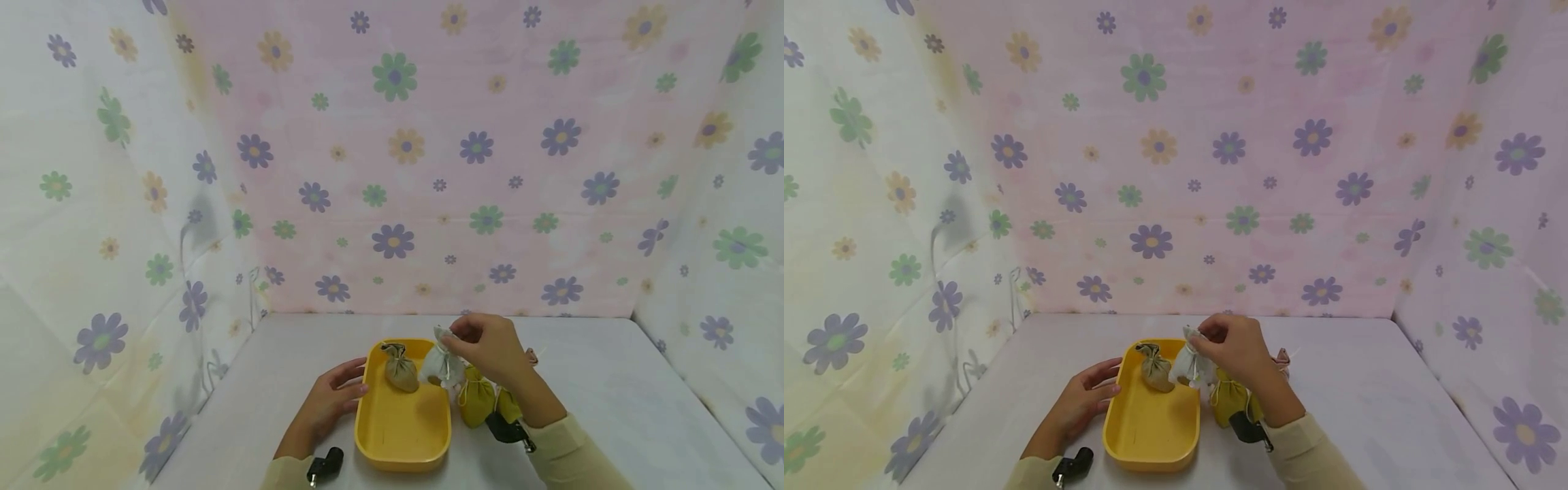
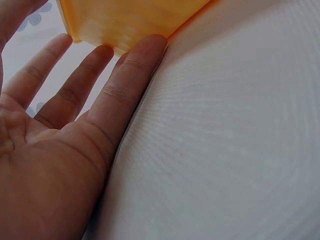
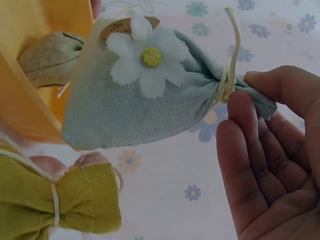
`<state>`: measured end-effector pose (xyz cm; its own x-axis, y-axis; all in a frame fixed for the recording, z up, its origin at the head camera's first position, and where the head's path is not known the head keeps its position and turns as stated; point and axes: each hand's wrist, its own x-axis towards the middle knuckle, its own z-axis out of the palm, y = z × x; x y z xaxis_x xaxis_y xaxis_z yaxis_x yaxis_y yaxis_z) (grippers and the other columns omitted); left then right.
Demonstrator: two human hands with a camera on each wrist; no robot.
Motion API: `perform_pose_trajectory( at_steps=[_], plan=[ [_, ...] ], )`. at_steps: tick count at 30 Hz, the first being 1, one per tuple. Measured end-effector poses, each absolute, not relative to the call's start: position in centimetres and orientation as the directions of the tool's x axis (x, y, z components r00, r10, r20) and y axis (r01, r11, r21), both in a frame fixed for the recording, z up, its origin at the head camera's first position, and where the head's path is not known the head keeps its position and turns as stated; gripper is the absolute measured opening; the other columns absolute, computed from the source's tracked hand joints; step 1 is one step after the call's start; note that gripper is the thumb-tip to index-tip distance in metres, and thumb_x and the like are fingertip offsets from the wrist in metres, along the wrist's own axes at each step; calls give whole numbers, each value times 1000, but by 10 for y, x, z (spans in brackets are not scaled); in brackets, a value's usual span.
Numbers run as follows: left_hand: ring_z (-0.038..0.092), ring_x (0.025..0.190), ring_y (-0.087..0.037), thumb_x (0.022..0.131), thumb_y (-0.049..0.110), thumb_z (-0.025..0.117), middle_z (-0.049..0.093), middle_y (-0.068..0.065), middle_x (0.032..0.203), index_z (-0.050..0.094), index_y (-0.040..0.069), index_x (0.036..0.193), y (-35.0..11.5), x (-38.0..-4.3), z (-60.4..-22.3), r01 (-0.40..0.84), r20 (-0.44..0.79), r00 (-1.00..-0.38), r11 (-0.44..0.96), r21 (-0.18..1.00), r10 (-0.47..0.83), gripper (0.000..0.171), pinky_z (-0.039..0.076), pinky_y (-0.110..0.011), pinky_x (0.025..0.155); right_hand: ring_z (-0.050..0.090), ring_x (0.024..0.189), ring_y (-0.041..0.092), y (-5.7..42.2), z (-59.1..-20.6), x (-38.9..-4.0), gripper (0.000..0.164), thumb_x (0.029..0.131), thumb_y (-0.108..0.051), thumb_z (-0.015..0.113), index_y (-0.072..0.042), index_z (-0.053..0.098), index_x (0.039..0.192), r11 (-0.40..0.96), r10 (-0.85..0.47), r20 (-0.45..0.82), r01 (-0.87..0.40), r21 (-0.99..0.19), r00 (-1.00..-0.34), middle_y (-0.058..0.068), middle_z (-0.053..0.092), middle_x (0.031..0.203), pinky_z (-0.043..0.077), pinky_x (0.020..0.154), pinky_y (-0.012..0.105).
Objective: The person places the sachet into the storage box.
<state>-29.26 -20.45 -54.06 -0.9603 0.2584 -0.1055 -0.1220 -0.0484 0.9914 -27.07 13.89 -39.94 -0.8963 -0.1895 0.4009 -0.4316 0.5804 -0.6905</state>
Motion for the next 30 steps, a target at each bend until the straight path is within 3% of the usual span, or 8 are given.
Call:
perform_pose_trajectory(
  at_steps=[16,30],
  plan=[
    [61,132,-31,93,19,79,50,-18,155,52,18,152,-205,-294,-541,-112,-102,-959,-25,993,263,65,61,-43,96,66,74,7,122,-411,-286,13,89,-32,83,-22,77,95,564,-223,359,-421,-711,-906,-9,72,86,60,68,21],
    [61,132,-29,92,20,80,51,-16,155,52,19,152,-205,-294,-542,-121,-108,-959,-33,992,261,67,61,-43,97,68,80,3,118,-420,-294,10,92,-27,80,-23,78,101,546,-299,385,-488,-681,-873,-11,73,93,61,72,19]
  ],
)
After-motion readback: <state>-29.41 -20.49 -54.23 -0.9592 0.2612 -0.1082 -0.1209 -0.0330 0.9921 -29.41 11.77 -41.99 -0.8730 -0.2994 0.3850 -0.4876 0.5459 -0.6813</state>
